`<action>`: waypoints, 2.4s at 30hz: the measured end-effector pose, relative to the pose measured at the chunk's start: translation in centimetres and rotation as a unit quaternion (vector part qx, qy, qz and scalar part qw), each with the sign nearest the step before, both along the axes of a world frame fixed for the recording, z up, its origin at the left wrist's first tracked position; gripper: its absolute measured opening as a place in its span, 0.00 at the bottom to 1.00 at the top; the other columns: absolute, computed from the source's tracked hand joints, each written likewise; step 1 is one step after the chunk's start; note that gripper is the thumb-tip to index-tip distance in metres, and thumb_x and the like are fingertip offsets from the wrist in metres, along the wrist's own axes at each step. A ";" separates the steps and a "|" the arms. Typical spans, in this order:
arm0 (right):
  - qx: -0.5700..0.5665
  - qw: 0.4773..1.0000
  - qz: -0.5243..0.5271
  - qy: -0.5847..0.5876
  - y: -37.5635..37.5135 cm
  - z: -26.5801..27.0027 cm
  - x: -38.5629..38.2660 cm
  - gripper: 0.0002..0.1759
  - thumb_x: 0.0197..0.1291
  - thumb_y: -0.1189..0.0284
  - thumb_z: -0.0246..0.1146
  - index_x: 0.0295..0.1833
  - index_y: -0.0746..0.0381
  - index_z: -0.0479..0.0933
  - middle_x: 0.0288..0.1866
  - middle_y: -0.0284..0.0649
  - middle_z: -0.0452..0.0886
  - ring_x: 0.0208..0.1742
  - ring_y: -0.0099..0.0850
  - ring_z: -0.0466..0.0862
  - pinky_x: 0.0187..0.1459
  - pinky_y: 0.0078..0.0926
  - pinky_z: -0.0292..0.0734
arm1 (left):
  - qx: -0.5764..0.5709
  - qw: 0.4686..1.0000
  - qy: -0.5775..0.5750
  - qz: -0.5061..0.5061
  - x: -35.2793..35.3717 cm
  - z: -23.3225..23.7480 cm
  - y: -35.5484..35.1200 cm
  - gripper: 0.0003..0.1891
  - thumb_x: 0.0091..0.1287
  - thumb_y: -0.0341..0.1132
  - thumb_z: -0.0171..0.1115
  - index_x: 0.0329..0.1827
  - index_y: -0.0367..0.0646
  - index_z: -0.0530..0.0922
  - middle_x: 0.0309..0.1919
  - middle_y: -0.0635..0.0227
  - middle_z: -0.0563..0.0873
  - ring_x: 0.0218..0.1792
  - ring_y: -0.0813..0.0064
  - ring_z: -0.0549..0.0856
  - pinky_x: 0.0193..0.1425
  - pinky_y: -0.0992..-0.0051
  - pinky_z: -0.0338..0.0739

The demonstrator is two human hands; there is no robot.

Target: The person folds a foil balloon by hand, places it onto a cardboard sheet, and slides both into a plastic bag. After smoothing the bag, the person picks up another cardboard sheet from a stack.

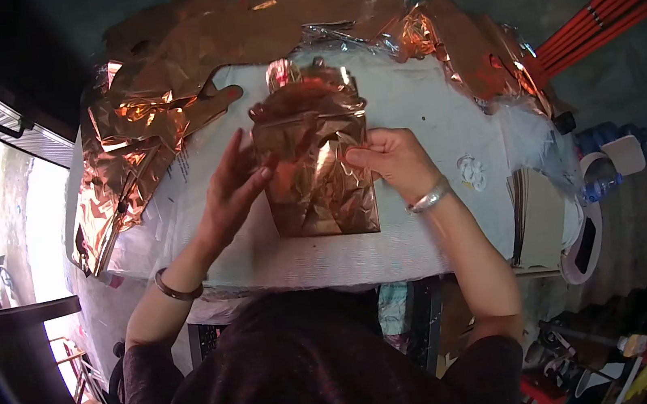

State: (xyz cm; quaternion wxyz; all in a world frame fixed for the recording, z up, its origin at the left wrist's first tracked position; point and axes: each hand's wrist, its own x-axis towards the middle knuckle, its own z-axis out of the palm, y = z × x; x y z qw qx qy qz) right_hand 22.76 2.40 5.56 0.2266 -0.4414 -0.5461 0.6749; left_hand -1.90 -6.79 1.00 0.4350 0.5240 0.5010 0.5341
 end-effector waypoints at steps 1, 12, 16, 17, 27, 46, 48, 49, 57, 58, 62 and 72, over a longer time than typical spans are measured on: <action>0.062 0.998 -0.012 0.015 -0.4 1.1 0.0 0.03 0.62 0.76 0.65 0.38 0.65 0.80 0.30 0.32 0.83 0.29 0.18 0.79 0.31 0.18 0.74 | -0.050 0.993 -0.101 -0.041 -0.1 0.8 0.6 0.38 0.67 0.41 0.64 0.74 0.35 0.55 0.65 0.49 0.70 0.64 0.64 0.73 0.63 0.68 0.70; 0.671 0.725 0.106 -0.114 -6.1 -1.5 4.4 0.11 0.49 0.79 0.65 0.41 0.61 0.84 0.47 0.39 0.85 0.52 0.37 0.84 0.50 0.35 0.81 | 0.301 0.892 0.320 -0.104 0.0 0.8 -4.8 0.10 0.55 0.27 0.64 0.41 0.42 0.81 0.42 0.67 0.87 0.47 0.67 0.86 0.53 0.66 0.77; 0.615 0.740 0.207 -0.179 -9.7 -4.2 5.0 0.14 0.52 0.75 0.65 0.46 0.61 0.82 0.52 0.39 0.82 0.58 0.37 0.80 0.59 0.36 0.75 | 0.198 0.871 0.413 -0.179 0.7 0.0 -8.0 0.12 0.55 0.29 0.63 0.44 0.43 0.80 0.50 0.66 0.84 0.57 0.67 0.81 0.64 0.63 0.72; 0.606 0.748 0.190 -0.192 -10.3 -3.6 4.9 0.13 0.51 0.77 0.66 0.45 0.62 0.83 0.51 0.40 0.83 0.57 0.38 0.81 0.58 0.37 0.76 | 0.193 0.872 0.412 -0.182 0.8 0.0 -8.3 0.12 0.55 0.29 0.63 0.44 0.43 0.80 0.50 0.66 0.84 0.57 0.67 0.81 0.64 0.63 0.72; 0.578 0.786 0.101 -0.194 -14.0 -5.5 5.6 0.11 0.52 0.78 0.65 0.44 0.64 0.83 0.49 0.42 0.84 0.56 0.40 0.82 0.59 0.41 0.75 | 0.170 0.866 0.440 -0.164 1.6 -0.2 -9.8 0.14 0.51 0.27 0.64 0.43 0.41 0.82 0.52 0.64 0.84 0.60 0.62 0.80 0.64 0.59 0.73; 0.429 0.861 -0.119 -0.244 -14.9 -5.6 2.5 0.10 0.55 0.76 0.67 0.43 0.65 0.78 0.43 0.45 0.81 0.46 0.45 0.79 0.47 0.37 0.74 | 0.077 0.939 0.330 0.050 5.3 -0.4 -8.3 0.04 0.58 0.26 0.67 0.32 0.37 0.79 0.34 0.62 0.80 0.36 0.60 0.79 0.42 0.65 0.71; 0.388 0.877 -0.138 -0.246 -15.2 -5.5 2.0 0.13 0.56 0.76 0.67 0.47 0.65 0.77 0.45 0.45 0.80 0.46 0.45 0.80 0.48 0.37 0.74 | 0.062 0.939 0.335 0.037 5.3 -0.7 -7.9 0.05 0.58 0.26 0.67 0.34 0.36 0.80 0.35 0.60 0.80 0.37 0.59 0.79 0.43 0.65 0.73; 0.347 0.892 -0.157 -0.246 -15.4 -5.4 1.9 0.17 0.56 0.75 0.67 0.51 0.65 0.76 0.46 0.45 0.80 0.46 0.44 0.80 0.48 0.37 0.75 | 0.046 0.939 0.340 0.024 5.2 -0.8 -7.8 0.06 0.58 0.27 0.67 0.36 0.36 0.82 0.37 0.58 0.81 0.39 0.58 0.80 0.45 0.65 0.74; 0.556 0.757 0.026 -0.342 -16.7 -4.4 1.2 0.35 0.60 0.57 0.64 0.69 0.64 0.66 0.70 0.50 0.67 0.72 0.44 0.64 0.71 0.48 0.53 | 0.063 0.939 0.339 -0.022 5.0 -0.4 -6.9 0.06 0.58 0.27 0.66 0.29 0.36 0.77 0.31 0.60 0.78 0.33 0.59 0.78 0.40 0.64 0.68; 0.533 0.763 0.101 -0.351 -17.0 -3.9 0.7 0.38 0.61 0.52 0.62 0.70 0.63 0.65 0.73 0.50 0.63 0.77 0.43 0.58 0.74 0.50 0.47 | 0.064 0.938 0.339 -0.030 5.0 -0.4 -6.9 0.06 0.58 0.28 0.66 0.29 0.36 0.77 0.31 0.60 0.78 0.33 0.59 0.78 0.40 0.64 0.68; 0.436 0.783 0.120 -0.428 -17.1 -5.2 0.6 0.45 0.58 0.45 0.58 0.71 0.68 0.62 0.76 0.51 0.57 0.79 0.43 0.52 0.75 0.49 0.44 | 0.071 0.933 0.349 -0.049 4.7 -0.3 -6.8 0.06 0.59 0.27 0.66 0.30 0.36 0.77 0.32 0.59 0.78 0.33 0.58 0.78 0.40 0.64 0.68; 0.442 0.792 0.109 -0.408 -17.5 -5.7 1.0 0.48 0.58 0.42 0.58 0.71 0.70 0.60 0.76 0.55 0.56 0.78 0.48 0.54 0.74 0.52 0.47 | 0.045 0.935 0.352 -0.002 5.3 -0.3 -7.2 0.04 0.59 0.25 0.65 0.31 0.34 0.78 0.35 0.57 0.79 0.34 0.55 0.79 0.42 0.64 0.71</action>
